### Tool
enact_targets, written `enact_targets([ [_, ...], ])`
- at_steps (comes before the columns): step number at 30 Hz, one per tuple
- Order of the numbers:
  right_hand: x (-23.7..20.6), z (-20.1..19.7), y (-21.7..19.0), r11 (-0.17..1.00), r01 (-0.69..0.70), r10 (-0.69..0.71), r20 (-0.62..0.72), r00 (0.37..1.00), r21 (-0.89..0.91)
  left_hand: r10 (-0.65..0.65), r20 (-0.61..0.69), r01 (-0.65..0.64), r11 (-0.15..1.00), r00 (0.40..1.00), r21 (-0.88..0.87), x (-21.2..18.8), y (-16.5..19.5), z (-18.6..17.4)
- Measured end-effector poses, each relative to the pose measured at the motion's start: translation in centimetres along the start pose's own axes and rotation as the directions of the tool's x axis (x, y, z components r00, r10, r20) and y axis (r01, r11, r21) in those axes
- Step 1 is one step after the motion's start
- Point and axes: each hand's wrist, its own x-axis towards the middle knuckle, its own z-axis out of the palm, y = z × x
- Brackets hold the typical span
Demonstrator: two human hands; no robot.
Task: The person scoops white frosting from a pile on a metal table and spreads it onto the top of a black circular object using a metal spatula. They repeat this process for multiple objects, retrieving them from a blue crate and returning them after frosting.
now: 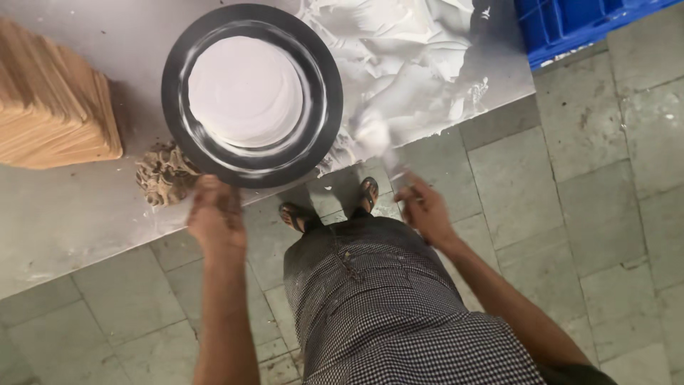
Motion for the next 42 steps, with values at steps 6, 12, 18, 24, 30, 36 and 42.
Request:
enact_targets([
  [6,4.5,-2.3,-0.6,0.787,0.466,-0.582,-0.238,0.777,-0.404,-0.152,-0.026,0.154,0.982,0.988,0.112,-0.3,0.7,-0.7],
  [12,4.0,1.6,1.8,0.827,0.221,-0.408,-0.280,0.869,-0.517,-0.314,0.029,0.300,0.927,0.949,0.225,0.7,-0.1,0.5],
  [18,-3.0,4.0,6.6,0.934,0.058,-0.231,-0.473,0.850,-0.352,-0.164,0.016,0.143,0.899,0.986,0.413,8.9,5.2,3.1],
  [24,-3.2,4.7,4.5,0.980,0.113,-0.188,-0.567,0.802,-0.165,-0.282,0.037,0.226,0.832,0.959,0.507,13.7,8.7,6.6],
  [30,1.6,6.7,-4.5,0.836,0.431,-0.523,-0.255,0.813,-0.339,-0.118,0.165,0.029,0.886,0.979,0.462,10.5,7.7,3.6],
  [36,2.6,9.6,-11.2,0.834,0.457,-0.511,-0.121,0.851,-0.309,-0.245,-0.050,0.231,0.800,0.968,0.553,6.5,6.2,-0.2],
  [42,2.6,12.2,-13.6,0.728,0.450,-0.521,0.010,0.853,-0.518,-0.196,0.137,0.110,0.876,0.971,0.470,5.2,5.0,-1.6],
])
